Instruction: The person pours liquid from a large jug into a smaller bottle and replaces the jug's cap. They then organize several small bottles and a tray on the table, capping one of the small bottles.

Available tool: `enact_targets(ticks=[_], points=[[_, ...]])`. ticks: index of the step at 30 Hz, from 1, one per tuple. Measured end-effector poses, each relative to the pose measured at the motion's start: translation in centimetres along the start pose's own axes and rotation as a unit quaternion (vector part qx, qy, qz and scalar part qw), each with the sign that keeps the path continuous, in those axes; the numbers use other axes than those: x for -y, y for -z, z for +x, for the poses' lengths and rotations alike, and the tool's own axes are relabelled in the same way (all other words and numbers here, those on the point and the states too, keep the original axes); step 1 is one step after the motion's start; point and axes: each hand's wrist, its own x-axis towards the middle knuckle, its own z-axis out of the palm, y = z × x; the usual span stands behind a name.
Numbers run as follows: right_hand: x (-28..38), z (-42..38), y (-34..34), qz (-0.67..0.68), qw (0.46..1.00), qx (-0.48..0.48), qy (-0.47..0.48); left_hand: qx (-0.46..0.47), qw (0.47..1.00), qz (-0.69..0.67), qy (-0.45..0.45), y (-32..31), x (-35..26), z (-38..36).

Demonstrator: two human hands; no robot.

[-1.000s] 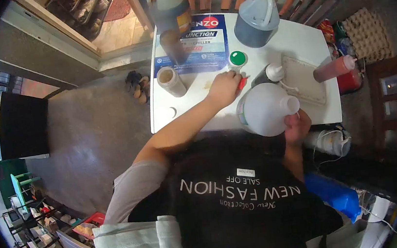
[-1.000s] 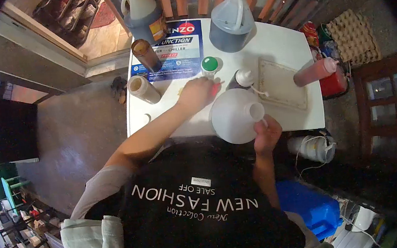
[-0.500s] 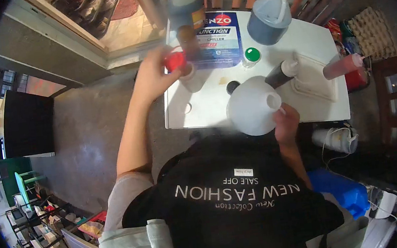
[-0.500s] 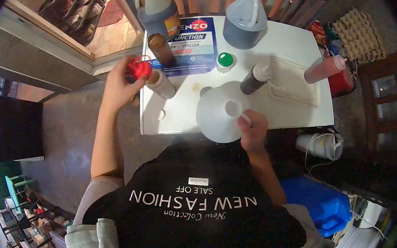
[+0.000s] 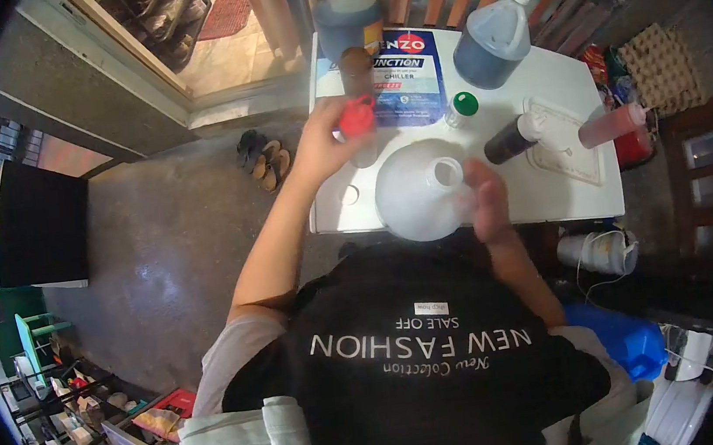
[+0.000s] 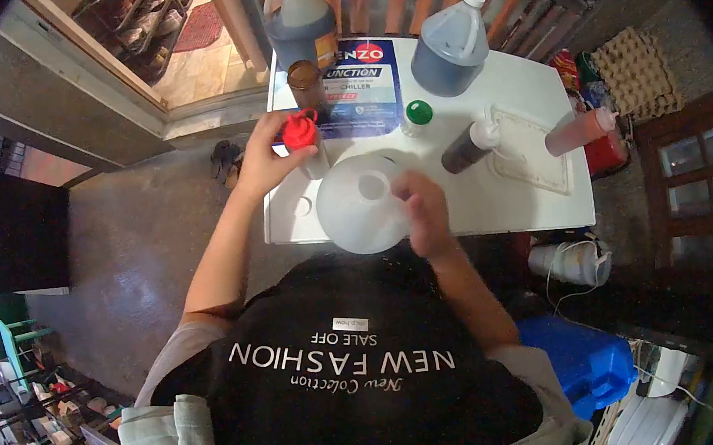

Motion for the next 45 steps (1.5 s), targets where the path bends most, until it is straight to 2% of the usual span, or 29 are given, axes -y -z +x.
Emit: enact_targets(ticks=[2,3,4,6,7,8,9,11,12,14,15,17,18,20,24,26,30,32,33,35,36,37,38,39,40,42,43,45], points=[[1.9,4.5,0.7,-0.077,0.994,0.033,0.067,-0.026,0.999,-0.044,-0.004,-1.6,1.3,-0.7],[2.5,6.5,0.3,-0.121,0.991,0.026,0.045,-0.049,0.995,-0.088,-0.010,-2.3,1.6,-0.9],[3.1,8.5,-0.3,-0.165,0.986,0.017,0.023,-0.021,0.981,-0.188,0.046,-2.8,1.5,-1.3],[6.0,12.7,-2.8,-0.286,0.943,0.166,0.026,-0.049,0.982,-0.172,0.059,-5.1,3.7,-2.1],[5.0,14.3,-4.0,-0.272,0.934,0.209,0.095,-0.081,0.982,-0.155,0.077,-5.8,4.2,-2.4],[3.6,15.8,-5.2,-0.255,0.919,0.253,0.163,-0.065,0.980,-0.172,0.072,-5.9,4.0,-2.6],[2.5,16.9,-6.4,-0.257,0.919,0.251,0.163,-0.063,0.981,-0.172,0.070,-6.1,4.1,-2.5],[0.4,18.6,-8.1,-0.356,0.835,0.408,0.099,-0.072,0.971,-0.206,0.094,-6.2,3.8,-2.4],[-0.4,19.3,-8.6,-0.357,0.834,0.409,0.100,-0.069,0.972,-0.207,0.091,-6.0,3.3,-2.5],[-1.2,20.4,-9.7,-0.411,0.745,0.525,-0.008,-0.066,0.965,-0.237,0.090,-6.0,3.3,-2.6],[-1.5,20.8,-9.9,-0.411,0.743,0.528,-0.005,-0.061,0.958,-0.267,0.090,-6.0,3.5,-2.6],[-1.3,21.4,-10.1,-0.393,0.702,0.593,0.032,-0.049,0.965,-0.241,0.095,-6.1,4.3,-2.4],[-1.3,21.3,-10.2,-0.392,0.699,0.597,0.033,-0.057,0.966,-0.239,0.080,-6.3,4.6,-2.4],[-1.4,20.8,-10.2,-0.349,0.701,0.600,0.163,-0.067,0.967,-0.236,0.067,-6.3,4.5,-2.5],[-0.6,20.8,-10.4,-0.331,0.719,0.587,0.167,-0.047,0.970,-0.224,0.084,-6.4,5.3,-2.5],[1.0,20.2,-11.4,-0.539,0.653,0.530,0.042,-0.041,0.974,-0.208,0.082,-6.9,6.2,-2.6],[3.2,19.7,-12.4,-0.587,0.638,0.497,0.043,-0.021,0.967,-0.236,0.094,-7.2,7.0,-2.7],[4.3,20.1,-13.0,-0.610,0.623,0.484,-0.071,0.001,0.964,-0.245,0.106,-6.9,6.8,-2.8],[3.6,20.5,-12.5,-0.610,0.623,0.484,-0.072,-0.020,0.968,-0.232,0.091,-7.0,6.6,-2.7],[1.4,22.0,-11.2,-0.404,0.687,0.603,-0.008,-0.041,0.972,-0.219,0.076,-6.7,5.7,-2.5],[0.6,22.2,-11.2,-0.387,0.636,0.667,-0.026,-0.060,0.980,-0.183,0.059,-6.5,5.2,-2.4],[-0.4,22.2,-11.0,-0.388,0.636,0.667,-0.027,-0.080,0.985,-0.146,0.042,-6.4,5.0,-2.4],[-1.5,22.1,-10.8,-0.356,0.626,0.694,0.014,-0.080,0.985,-0.146,0.042,-6.7,5.6,-2.4],[-2.4,22.1,-10.6,-0.323,0.613,0.719,0.055,-0.069,0.982,-0.166,0.048,-6.9,6.2,-2.5],[-2.2,21.8,-10.7,-0.323,0.613,0.719,0.056,-0.059,0.979,-0.187,0.054,-6.8,6.4,-2.5],[-1.7,20.4,-10.7,-0.400,0.695,0.595,0.042,-0.059,0.976,-0.200,0.063,-7.0,6.5,-2.6],[-0.9,20.0,-10.9,-0.400,0.695,0.596,0.042,-0.057,0.972,-0.215,0.072,-7.0,6.4,-2.7],[1.5,20.1,-11.3,-0.540,0.641,0.543,-0.062,-0.058,0.976,-0.197,0.069,-6.2,5.2,-2.6]])
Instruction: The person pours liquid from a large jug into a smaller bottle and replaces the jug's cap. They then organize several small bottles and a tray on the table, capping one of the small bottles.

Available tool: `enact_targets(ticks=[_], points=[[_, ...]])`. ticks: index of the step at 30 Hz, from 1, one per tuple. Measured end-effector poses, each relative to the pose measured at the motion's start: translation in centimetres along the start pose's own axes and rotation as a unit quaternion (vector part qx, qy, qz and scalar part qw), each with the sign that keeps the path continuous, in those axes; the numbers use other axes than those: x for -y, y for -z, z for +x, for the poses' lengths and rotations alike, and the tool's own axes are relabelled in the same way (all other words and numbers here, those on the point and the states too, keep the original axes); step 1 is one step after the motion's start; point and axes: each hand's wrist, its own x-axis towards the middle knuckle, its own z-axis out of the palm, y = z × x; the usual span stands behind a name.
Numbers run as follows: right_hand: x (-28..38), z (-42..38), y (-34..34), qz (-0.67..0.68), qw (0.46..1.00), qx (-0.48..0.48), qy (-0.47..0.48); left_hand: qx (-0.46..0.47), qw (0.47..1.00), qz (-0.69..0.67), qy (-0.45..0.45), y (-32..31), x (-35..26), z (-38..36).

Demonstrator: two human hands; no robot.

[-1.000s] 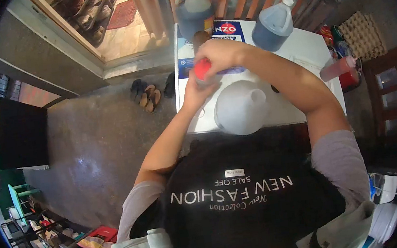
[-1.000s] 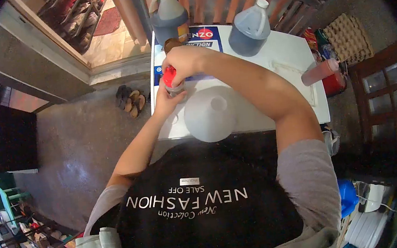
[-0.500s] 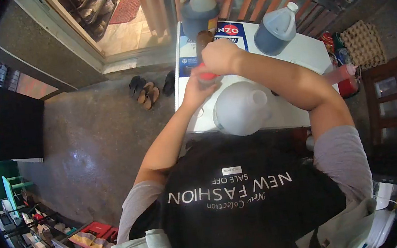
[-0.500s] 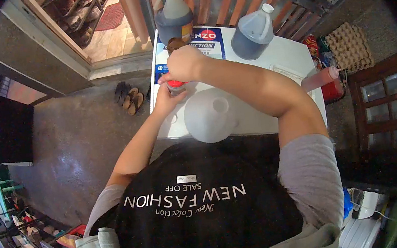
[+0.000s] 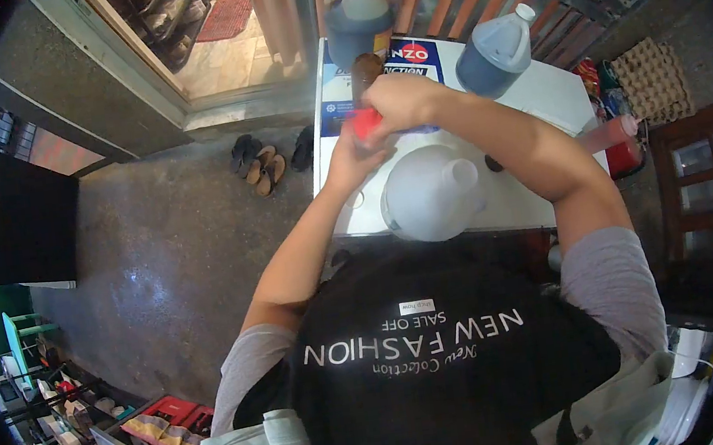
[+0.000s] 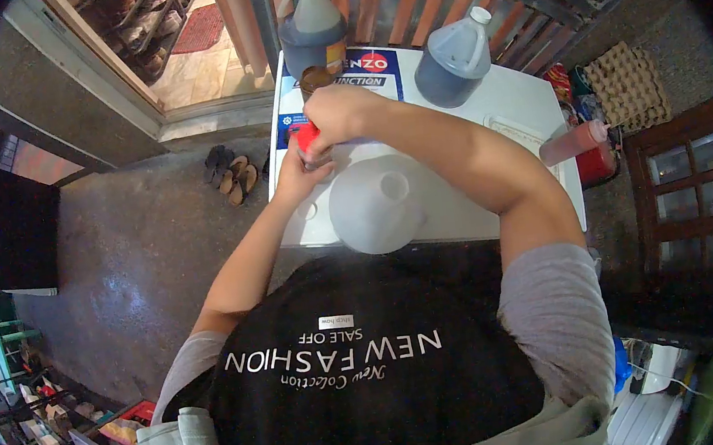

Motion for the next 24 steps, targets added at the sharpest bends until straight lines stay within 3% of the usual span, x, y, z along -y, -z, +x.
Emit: enact_targets(ticks=[4,5,6,7,9,10,11,12,13,15,16,17,18,22,24], points=[[-1.1,-0.3,-0.1,0.004,0.996,-0.002,-0.085,0.001,1.000,0.010,0.003,-0.1,0.4,0.0],[-2.1,0.0,-1.2,0.077,0.983,-0.135,0.094,0.003,1.000,0.009,0.003,-0.2,0.9,0.0],[-3.1,0.4,-2.3,0.147,0.915,-0.262,0.268,-0.005,1.000,0.001,-0.008,-0.3,1.4,0.1],[-3.0,0.6,-2.7,0.148,0.916,-0.264,0.265,-0.012,1.000,-0.007,-0.018,-0.3,1.1,0.1],[-2.7,1.6,-3.2,0.101,0.923,-0.173,0.329,-0.013,1.000,-0.006,-0.013,-0.4,0.6,0.0],[-1.6,1.1,-2.3,0.101,0.923,-0.174,0.329,-0.019,1.000,-0.007,-0.009,-0.4,0.2,0.1],[0.2,-0.3,-0.7,0.059,0.981,-0.109,0.151,-0.018,1.000,-0.006,-0.009,-0.4,0.2,0.1],[1.5,-1.2,0.2,0.015,0.999,-0.040,-0.032,-0.009,1.000,-0.013,0.000,-0.4,0.4,0.1],[1.9,-1.4,0.3,0.015,0.999,-0.040,-0.031,0.001,1.000,-0.019,0.009,-0.3,0.7,0.0],[2.3,-1.4,0.5,0.004,0.989,-0.090,-0.117,0.006,0.999,-0.017,0.026,-0.2,1.4,0.0],[1.5,-1.1,-0.1,0.003,0.989,-0.090,-0.117,0.015,0.999,-0.017,0.045,-0.3,1.7,0.0],[0.2,-0.6,-1.2,0.012,0.981,-0.176,0.084,0.015,0.999,-0.018,0.045,-0.3,1.2,0.0],[-1.0,0.0,-2.3,0.021,0.926,-0.253,0.280,0.013,0.999,-0.010,0.034,-0.1,0.8,0.1],[-0.4,1.0,-2.3,0.002,0.954,-0.152,0.260,-0.012,0.999,0.029,0.010,-0.1,-0.1,0.0],[2.0,-0.5,0.0,-0.010,0.999,-0.030,0.000,-0.002,1.000,0.021,0.016,-0.1,0.4,0.0]])
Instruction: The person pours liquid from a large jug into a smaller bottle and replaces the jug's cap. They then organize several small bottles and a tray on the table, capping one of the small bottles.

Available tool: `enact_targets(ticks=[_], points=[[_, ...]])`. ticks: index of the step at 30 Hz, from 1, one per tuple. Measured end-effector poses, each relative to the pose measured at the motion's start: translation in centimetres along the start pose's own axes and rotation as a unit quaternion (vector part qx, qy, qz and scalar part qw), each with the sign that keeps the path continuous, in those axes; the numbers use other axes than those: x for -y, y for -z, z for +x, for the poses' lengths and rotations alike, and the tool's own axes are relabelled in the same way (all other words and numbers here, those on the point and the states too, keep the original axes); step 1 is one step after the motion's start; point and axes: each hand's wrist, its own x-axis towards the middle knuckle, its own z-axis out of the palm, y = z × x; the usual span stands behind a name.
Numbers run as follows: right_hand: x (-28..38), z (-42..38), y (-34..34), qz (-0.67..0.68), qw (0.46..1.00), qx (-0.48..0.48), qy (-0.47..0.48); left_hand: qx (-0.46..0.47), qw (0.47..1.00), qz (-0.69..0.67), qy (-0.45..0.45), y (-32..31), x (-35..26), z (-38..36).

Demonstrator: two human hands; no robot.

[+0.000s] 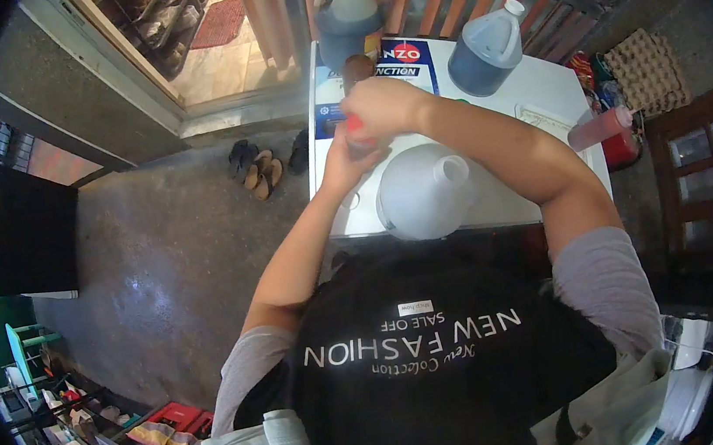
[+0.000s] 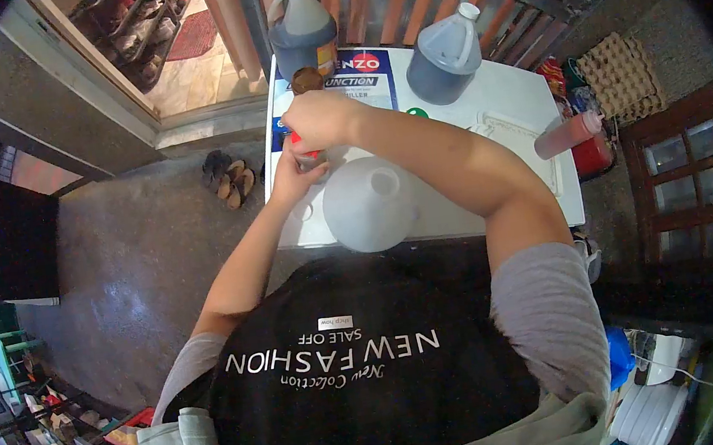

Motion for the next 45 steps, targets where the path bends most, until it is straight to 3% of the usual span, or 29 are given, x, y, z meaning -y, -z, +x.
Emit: enact_targets(ticks=[4,6,7,9,13,15,19,21,22,23,24,25,28,30,31,32,34,36,37,38,39,40,41,44,45], points=[[-0.6,0.1,-0.3,0.042,0.999,-0.020,-0.004,0.033,0.999,0.014,0.026,0.0,3.4,0.2],[-3.3,1.2,-2.2,0.156,0.937,-0.092,0.298,0.017,1.000,0.010,0.004,0.1,1.3,0.0],[-3.9,1.7,-2.2,0.158,0.937,-0.091,0.297,0.001,1.000,0.007,-0.018,0.1,0.5,-0.1],[-4.9,2.5,-2.3,0.115,0.946,0.035,0.303,-0.010,0.999,0.009,-0.032,0.0,-0.1,-0.1],[-4.9,2.9,-2.8,0.072,0.953,-0.010,0.294,-0.016,1.000,-0.023,-0.010,-0.3,0.5,-0.1],[-3.1,0.8,-1.8,0.056,0.990,-0.043,0.119,-0.009,0.999,-0.050,-0.001,-0.3,0.0,-0.2],[-2.1,0.5,-3.1,0.015,0.996,-0.086,0.016,-0.002,0.994,-0.105,0.008,-0.8,2.1,0.0],[-1.3,-0.5,-2.5,0.020,0.996,-0.084,-0.034,-0.008,0.992,-0.129,0.013,-0.6,0.2,-0.3],[-2.4,-0.1,-3.2,0.020,0.995,-0.087,-0.036,-0.011,0.988,-0.155,0.024,-0.6,-0.5,-0.4],[-4.1,0.6,-4.7,0.089,0.980,-0.153,0.090,-0.002,0.998,-0.063,-0.011,-0.1,0.2,-0.2],[-5.3,0.9,-5.6,0.156,0.940,-0.217,0.212,0.005,0.998,-0.064,-0.011,0.0,0.6,-0.1],[-5.5,1.1,-5.3,0.194,0.941,-0.179,0.212,0.010,0.997,-0.074,0.001,0.0,0.2,0.0],[-5.3,0.8,-5.3,0.172,0.951,-0.186,0.179,0.007,0.999,-0.030,-0.013,-0.3,0.1,-0.1],[-4.8,0.7,-6.7,0.166,0.949,-0.233,0.136,-0.023,0.995,-0.087,-0.039,-1.0,2.0,-0.1],[-4.5,0.3,-6.9,0.174,0.949,-0.241,0.104,-0.041,0.995,-0.085,-0.012,-1.2,-0.9,-0.6],[-4.5,0.0,-7.2,0.182,0.948,-0.250,0.072,-0.032,0.997,-0.071,0.014,-1.1,0.5,0.0],[-5.3,-0.1,-7.8,0.204,0.941,-0.266,0.049,0.014,0.981,-0.188,0.045,-1.1,1.9,1.4],[-6.5,0.2,-7.7,0.326,0.883,-0.332,0.067,0.056,0.979,-0.197,0.019,-0.7,-0.7,2.9],[-7.2,0.7,-8.0,0.369,0.852,-0.361,0.087,0.101,0.978,-0.171,0.057,0.0,-1.8,4.1],[-6.9,0.1,-7.4,0.538,0.765,-0.336,0.111,0.145,0.974,-0.143,0.096,0.4,-2.7,5.2],[-7.0,-1.0,-6.3,0.513,0.771,-0.368,0.090,0.138,0.969,-0.190,0.073,0.5,-4.4,6.2],[-7.1,-2.1,-5.0,0.487,0.775,-0.397,0.070,0.158,0.963,-0.172,0.133,0.9,-5.9,7.3],[-7.3,-2.9,-4.2,0.409,0.790,-0.454,0.046,0.178,0.966,-0.150,0.110,0.7,-7.8,8.4],[-8.3,-5.1,-2.1,0.511,0.737,-0.438,0.055,0.212,0.968,-0.128,0.038,-0.5,-13.1,10.7],[-8.4,-6.3,-1.6,0.534,0.709,-0.456,0.062,0.206,0.970,-0.122,-0.039,-1.5,-14.1,11.3]])
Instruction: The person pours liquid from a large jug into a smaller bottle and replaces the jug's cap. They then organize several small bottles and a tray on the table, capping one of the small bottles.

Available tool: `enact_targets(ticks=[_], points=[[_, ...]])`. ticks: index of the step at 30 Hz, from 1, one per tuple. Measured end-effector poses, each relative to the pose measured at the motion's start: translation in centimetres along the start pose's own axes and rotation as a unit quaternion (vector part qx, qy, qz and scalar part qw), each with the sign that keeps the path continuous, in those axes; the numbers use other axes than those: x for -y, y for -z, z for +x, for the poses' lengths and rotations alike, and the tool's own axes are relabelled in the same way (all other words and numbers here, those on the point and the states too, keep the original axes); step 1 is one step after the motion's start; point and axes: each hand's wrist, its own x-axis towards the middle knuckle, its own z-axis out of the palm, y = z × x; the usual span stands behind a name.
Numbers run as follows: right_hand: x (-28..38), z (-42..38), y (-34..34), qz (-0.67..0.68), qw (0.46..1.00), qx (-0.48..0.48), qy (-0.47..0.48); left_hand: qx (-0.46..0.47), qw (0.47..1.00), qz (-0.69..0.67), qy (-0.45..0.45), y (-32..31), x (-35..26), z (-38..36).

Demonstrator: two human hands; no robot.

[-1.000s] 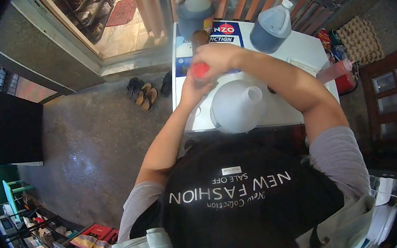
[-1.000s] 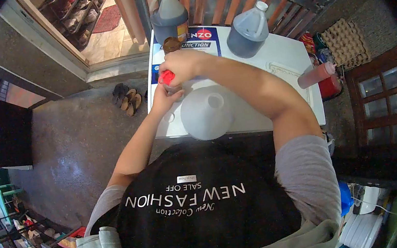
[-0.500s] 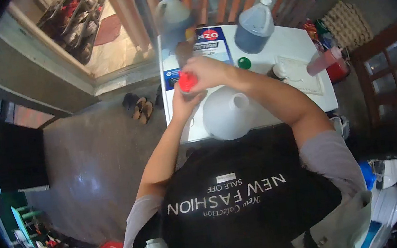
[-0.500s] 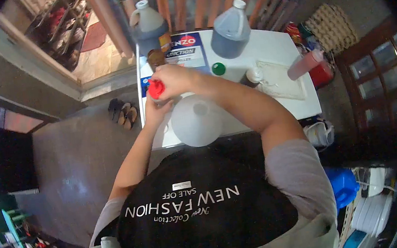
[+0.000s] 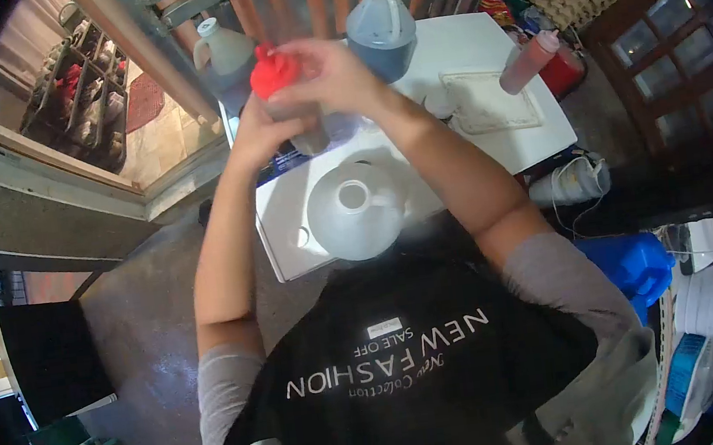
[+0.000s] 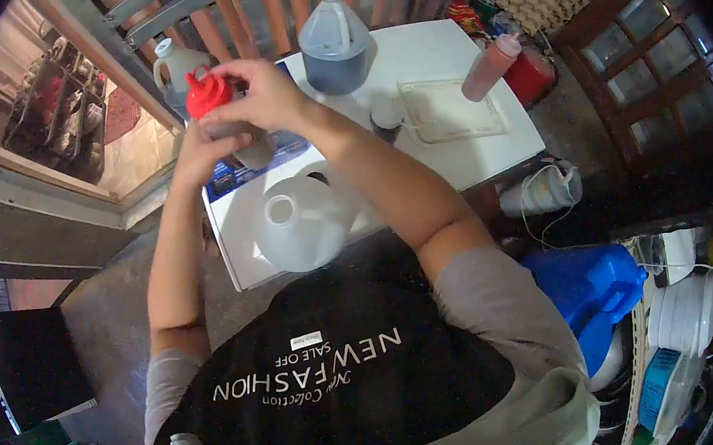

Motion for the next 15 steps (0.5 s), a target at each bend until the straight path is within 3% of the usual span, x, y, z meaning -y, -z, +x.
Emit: enact_targets(ticks=[5,8,11,12,15], points=[[2.2,-1.4,3.6,-0.001,0.993,-0.117,0.017,0.019,0.999,0.018,-0.034,-5.5,-1.6,4.3],[2.6,-2.4,5.2,-0.092,0.966,-0.231,0.073,-0.099,0.973,0.130,-0.166,-9.8,-2.7,5.6],[4.3,-4.5,8.4,-0.146,0.951,-0.248,0.112,-0.081,0.969,0.183,-0.148,-12.1,-3.7,6.9],[4.2,-5.4,10.3,-0.279,0.904,-0.269,0.180,-0.092,0.965,0.214,-0.118,-12.7,-4.0,7.6],[4.9,-10.5,15.2,-0.148,0.934,-0.315,0.084,-0.063,0.985,0.141,-0.079,-12.3,-2.5,10.0]])
